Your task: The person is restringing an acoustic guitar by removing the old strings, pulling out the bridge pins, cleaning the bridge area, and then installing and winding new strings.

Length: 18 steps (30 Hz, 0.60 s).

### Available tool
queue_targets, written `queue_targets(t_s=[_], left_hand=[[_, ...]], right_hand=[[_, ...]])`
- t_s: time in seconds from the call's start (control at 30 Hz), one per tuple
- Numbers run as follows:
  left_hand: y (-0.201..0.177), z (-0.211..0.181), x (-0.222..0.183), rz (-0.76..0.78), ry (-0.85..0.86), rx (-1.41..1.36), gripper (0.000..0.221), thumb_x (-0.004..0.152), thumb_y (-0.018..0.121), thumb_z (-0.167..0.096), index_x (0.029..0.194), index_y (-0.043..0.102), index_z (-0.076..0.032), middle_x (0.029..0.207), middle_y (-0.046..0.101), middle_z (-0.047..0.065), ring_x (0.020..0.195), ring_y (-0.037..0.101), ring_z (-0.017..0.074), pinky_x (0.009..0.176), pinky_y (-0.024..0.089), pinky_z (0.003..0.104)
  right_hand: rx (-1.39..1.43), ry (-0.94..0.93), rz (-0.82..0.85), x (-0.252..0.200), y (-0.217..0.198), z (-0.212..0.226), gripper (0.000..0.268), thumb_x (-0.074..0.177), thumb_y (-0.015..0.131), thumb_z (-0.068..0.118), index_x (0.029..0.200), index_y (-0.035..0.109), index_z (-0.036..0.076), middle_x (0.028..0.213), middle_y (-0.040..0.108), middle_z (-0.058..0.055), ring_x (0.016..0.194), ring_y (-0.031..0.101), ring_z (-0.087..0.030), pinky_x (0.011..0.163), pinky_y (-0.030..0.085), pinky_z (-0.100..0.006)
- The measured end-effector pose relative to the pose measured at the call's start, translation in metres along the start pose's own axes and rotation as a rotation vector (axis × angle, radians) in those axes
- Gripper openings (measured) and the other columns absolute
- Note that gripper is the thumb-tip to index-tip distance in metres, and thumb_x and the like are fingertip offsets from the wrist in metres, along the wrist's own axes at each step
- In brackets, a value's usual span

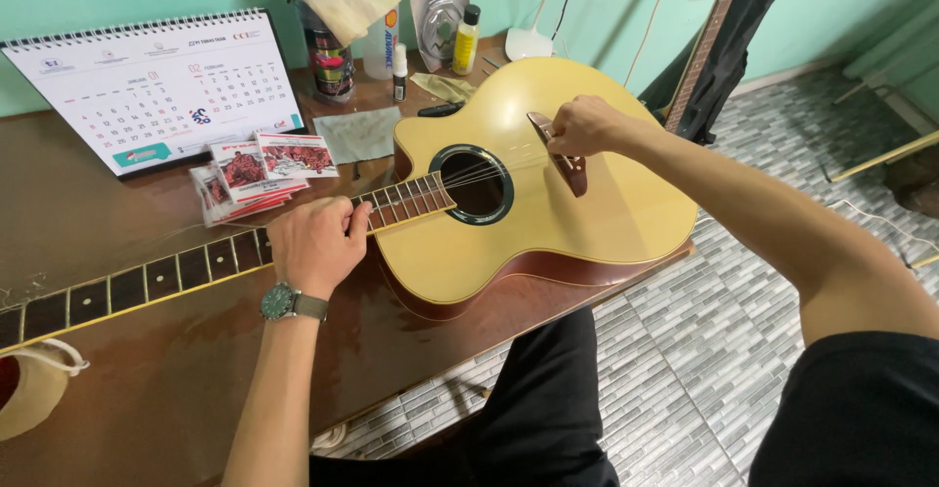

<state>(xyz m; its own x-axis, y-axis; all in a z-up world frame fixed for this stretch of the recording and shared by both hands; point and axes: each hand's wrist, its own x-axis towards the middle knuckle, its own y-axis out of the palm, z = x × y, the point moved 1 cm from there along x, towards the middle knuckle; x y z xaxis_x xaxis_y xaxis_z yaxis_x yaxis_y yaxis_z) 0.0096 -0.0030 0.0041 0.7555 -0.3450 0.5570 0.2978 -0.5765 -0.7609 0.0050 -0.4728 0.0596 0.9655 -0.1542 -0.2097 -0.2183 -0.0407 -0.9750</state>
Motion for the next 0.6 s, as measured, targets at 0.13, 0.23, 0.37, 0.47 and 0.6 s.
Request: queue_targets(t_s=[0.13,0.23,0.37,0.47,0.6], left_hand=[[0.001,0.001,-0.001,-0.004,0.0,0.023,0.048,0.094,0.063,-0.053,0.062,0.046,-0.022,0.058,0.053,0.002,0.064,0.065,0.0278,0.057,0.048,0.037],[0.0,0.0,-0.001,-0.001,-0.001,0.001,0.048,0.095,0.063,-0.053,0.062,0.047,-0.021,0.057,0.053,0.003,0.063,0.065,0.0303,0.057,0.048,0.039],[-0.003,-0.003,0.0,0.0,-0.006,-0.008,0.048,0.093,0.063,-0.052,0.061,0.046,-0.021,0.058,0.053,0.002,0.064,0.065,0.0296,0.056,0.047,0.038],[-0.002,-0.004,0.0,-0.013,-0.017,-0.011,0.047,0.091,0.065,-0.053,0.06,0.048,-0.022,0.057,0.053,0.002,0.063,0.065,0.0294,0.055,0.048,0.039],[-0.002,-0.002,0.0,-0.029,-0.001,-0.027,0.046,0.086,0.068,-0.049,0.058,0.046,-0.021,0.056,0.052,0.003,0.06,0.064,0.0306,0.054,0.048,0.04]], right_hand=[[0.054,-0.008,-0.065,0.014,0.02,-0.017,0.033,0.076,0.068,0.041,0.058,0.067,0.013,0.053,0.055,-0.014,0.062,0.064,-0.037,0.063,0.048,-0.044],[0.055,-0.013,-0.086,0.01,0.011,-0.009,0.037,0.077,0.067,0.042,0.059,0.067,0.009,0.053,0.056,-0.017,0.063,0.063,-0.039,0.064,0.047,-0.048],[-0.071,0.035,0.133,-0.017,-0.043,0.024,0.041,0.078,0.065,0.046,0.079,0.08,0.008,0.076,0.073,-0.021,0.086,0.073,-0.04,0.078,0.055,-0.048],[-0.007,-0.013,0.122,0.045,-0.04,0.014,0.042,0.084,0.06,0.041,0.082,0.078,0.003,0.08,0.073,-0.021,0.089,0.072,-0.041,0.08,0.055,-0.051],[0.294,-0.517,-0.122,0.001,-0.101,0.162,0.031,0.095,0.054,0.01,0.092,0.067,-0.018,0.079,0.065,-0.038,0.084,0.065,-0.054,0.079,0.049,-0.055]])
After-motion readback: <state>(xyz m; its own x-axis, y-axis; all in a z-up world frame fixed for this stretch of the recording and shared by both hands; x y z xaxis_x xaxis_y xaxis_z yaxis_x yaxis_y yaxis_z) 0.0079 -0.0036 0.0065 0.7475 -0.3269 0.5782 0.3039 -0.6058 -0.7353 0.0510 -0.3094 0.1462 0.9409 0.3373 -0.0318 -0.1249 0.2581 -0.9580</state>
